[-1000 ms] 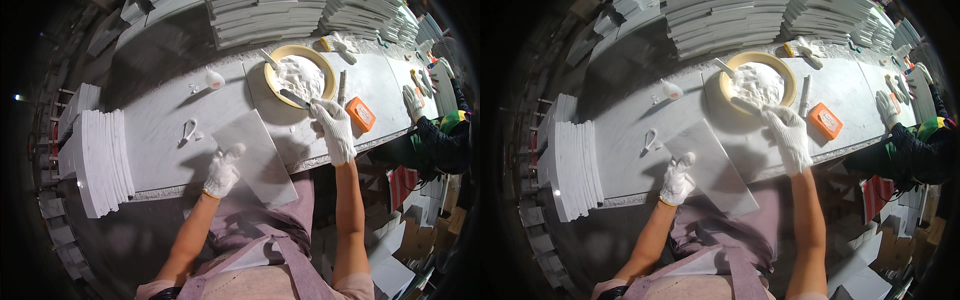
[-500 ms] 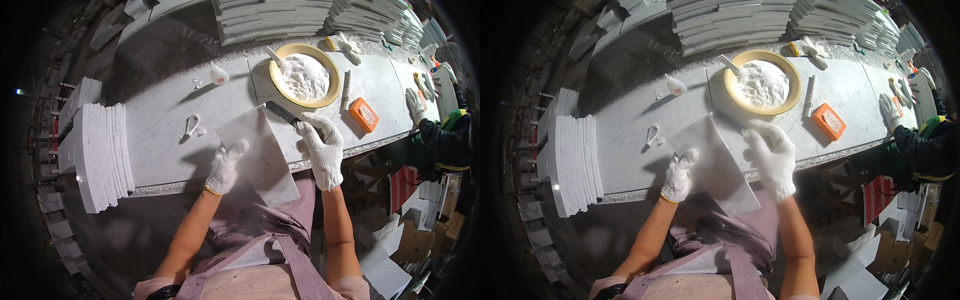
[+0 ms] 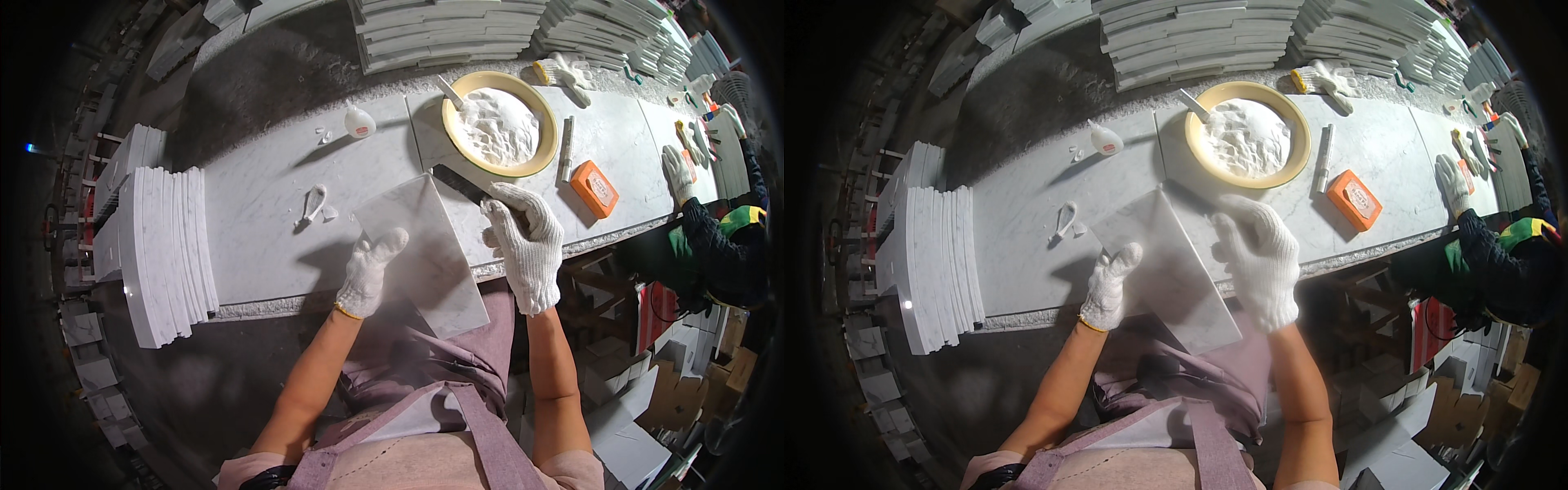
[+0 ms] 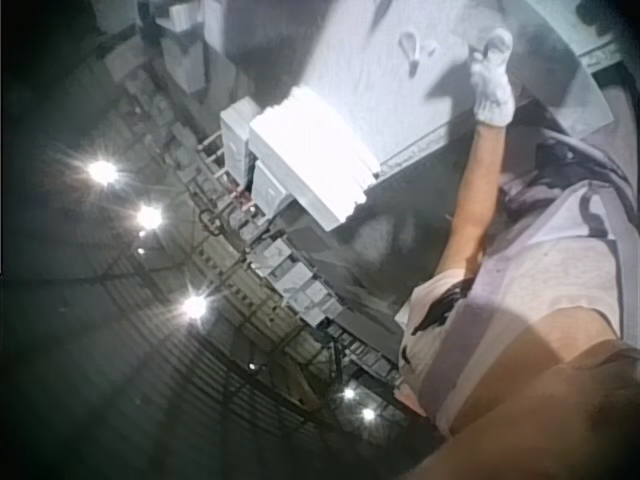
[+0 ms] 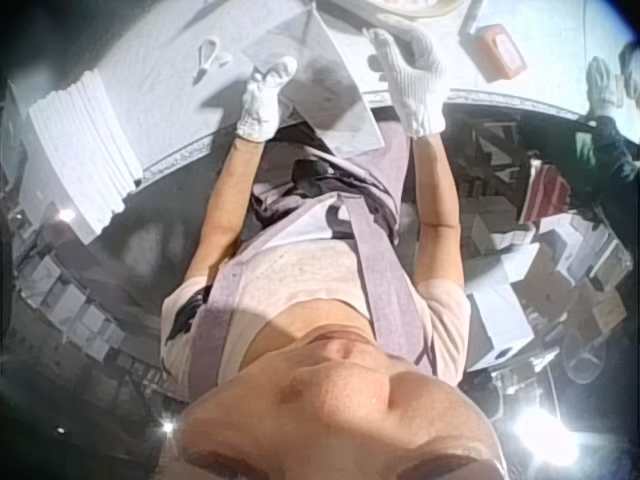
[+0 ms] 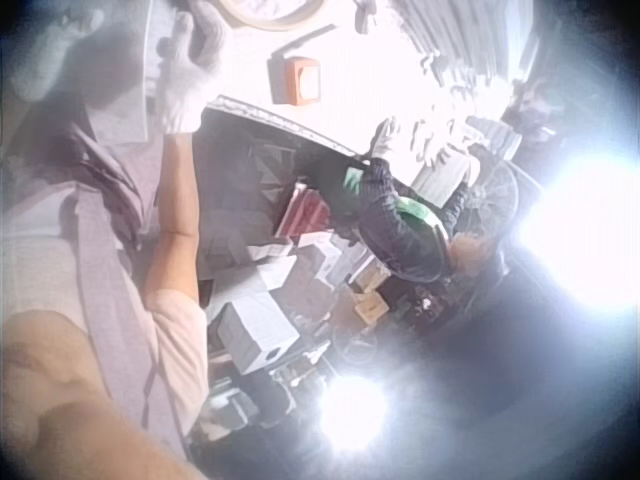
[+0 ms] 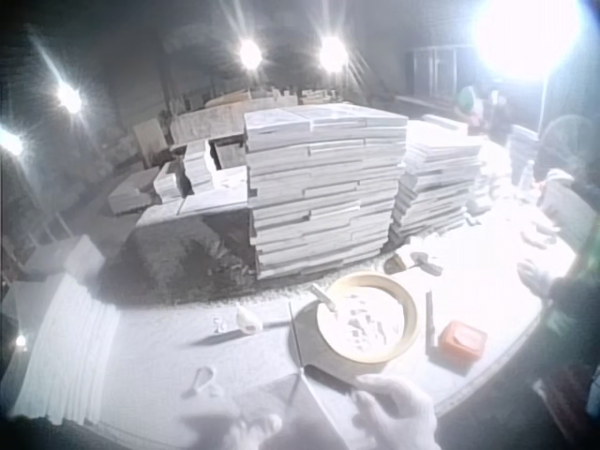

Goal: The person smooths the edges of rectangular white tiles using a metal scraper and an orange sanding block. They apply a white paste from a bowl and a liquid from a squeeze bottle to the tile edges, then wipe and stack the finished tiles.

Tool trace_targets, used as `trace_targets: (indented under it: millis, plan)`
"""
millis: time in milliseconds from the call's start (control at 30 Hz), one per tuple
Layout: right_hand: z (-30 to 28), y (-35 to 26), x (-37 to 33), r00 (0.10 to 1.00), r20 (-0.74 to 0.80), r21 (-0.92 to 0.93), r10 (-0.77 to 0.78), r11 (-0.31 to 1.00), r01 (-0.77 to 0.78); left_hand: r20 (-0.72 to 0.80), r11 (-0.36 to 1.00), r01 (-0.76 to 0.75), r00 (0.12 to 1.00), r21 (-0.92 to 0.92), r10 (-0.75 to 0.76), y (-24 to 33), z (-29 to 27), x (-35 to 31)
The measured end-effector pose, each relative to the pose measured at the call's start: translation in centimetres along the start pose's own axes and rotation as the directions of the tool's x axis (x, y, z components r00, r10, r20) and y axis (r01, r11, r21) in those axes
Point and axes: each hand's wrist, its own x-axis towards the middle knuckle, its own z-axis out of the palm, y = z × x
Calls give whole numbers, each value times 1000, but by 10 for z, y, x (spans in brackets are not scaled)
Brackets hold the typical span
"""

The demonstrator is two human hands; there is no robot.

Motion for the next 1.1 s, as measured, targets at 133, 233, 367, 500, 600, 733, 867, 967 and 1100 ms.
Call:
trace_targets:
  millis: [133,233,367,500,600,733,867,967,1100]
  plan:
    - [0,5,0,998,-3,-23,-63,998,63,76,997,60,996,-55,-56,5,0,-1]
    - [-1,10,0,991,0,-32,-137,990,137,54,998,47,998,-33,-45,9,3,-3]
    - [-5,11,3,985,-48,65,-166,983,169,27,1000,22,999,-1,-22,1,0,-1]
    - [-20,11,9,982,-142,34,-125,991,131,118,994,6,993,-107,7,-17,-13,11]
    - [-36,11,24,971,-168,-27,-169,986,167,217,917,-201,967,343,130,-22,-25,16]
    - [-62,7,59,915,-151,-295,-373,901,319,164,999,0,987,33,-5,-22,-22,17]
    - [-81,0,88,923,-60,-530,-380,796,293,117,992,111,988,-68,-102,-26,-20,18]
    - [-78,-1,104,901,8,-734,-435,609,301,164,976,-151,978,154,125,-30,-28,20]
    - [-64,-4,110,905,128,-786,-406,515,342,149,989,134,981,-54,-125,-35,-29,23]
